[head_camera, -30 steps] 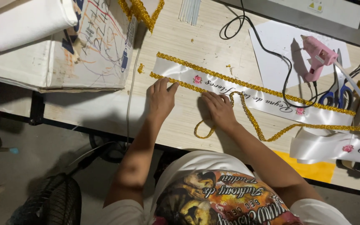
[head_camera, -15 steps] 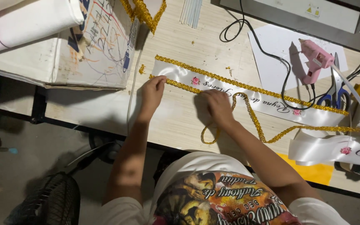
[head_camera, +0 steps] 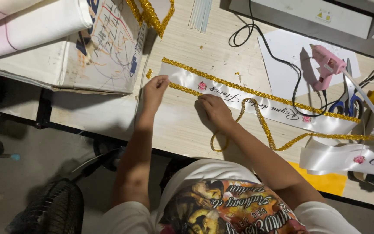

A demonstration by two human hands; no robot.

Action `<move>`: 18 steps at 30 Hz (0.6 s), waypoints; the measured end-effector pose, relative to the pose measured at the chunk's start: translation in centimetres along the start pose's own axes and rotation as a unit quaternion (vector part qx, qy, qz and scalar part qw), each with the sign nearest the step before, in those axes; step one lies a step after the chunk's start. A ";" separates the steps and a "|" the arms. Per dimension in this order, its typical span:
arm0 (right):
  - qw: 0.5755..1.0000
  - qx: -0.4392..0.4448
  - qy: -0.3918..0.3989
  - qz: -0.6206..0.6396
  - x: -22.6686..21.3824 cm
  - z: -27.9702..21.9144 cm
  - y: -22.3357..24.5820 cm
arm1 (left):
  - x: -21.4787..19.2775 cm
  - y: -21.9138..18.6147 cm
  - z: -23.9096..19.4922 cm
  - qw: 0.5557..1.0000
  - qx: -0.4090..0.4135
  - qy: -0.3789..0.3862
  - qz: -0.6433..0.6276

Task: The person decorates a white sash with gold glitter trim. They use a hot glue gun to apply adhesive to the sash and then press the trim onto it, smoothing it down with their hands.

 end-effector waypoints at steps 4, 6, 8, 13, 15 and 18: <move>1.000 -0.009 0.006 0.016 -0.6 -0.1 0.0 | -2.1 1.6 0.8 0.988 -0.046 -0.036 -0.140; 1.000 -0.001 -0.002 0.022 -0.3 -0.2 -0.2 | -4.5 2.5 0.6 0.976 0.016 -0.191 -0.102; 1.000 0.000 -0.007 0.029 -0.2 -0.3 -0.3 | -0.8 1.5 0.9 0.981 0.075 -0.173 -0.052; 0.994 0.019 -0.022 0.101 -0.4 0.5 0.6 | 4.5 -2.7 -1.3 0.980 0.156 -0.122 0.002; 0.995 0.037 -0.015 0.091 -0.7 0.6 0.3 | 5.8 -2.3 -1.2 0.980 0.174 -0.099 0.004; 0.999 0.023 0.010 0.037 -0.6 0.3 0.4 | 8.2 -3.0 -2.5 0.979 0.198 -0.054 0.007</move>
Point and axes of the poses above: each hand's wrist, its own z-axis towards the middle knuckle, its own x-axis out of the palm, y = z × x, the point moved 5 cm from there along z, towards the middle knuckle, and after that the axes turned 12 degrees about y, right-handed, at the moved point
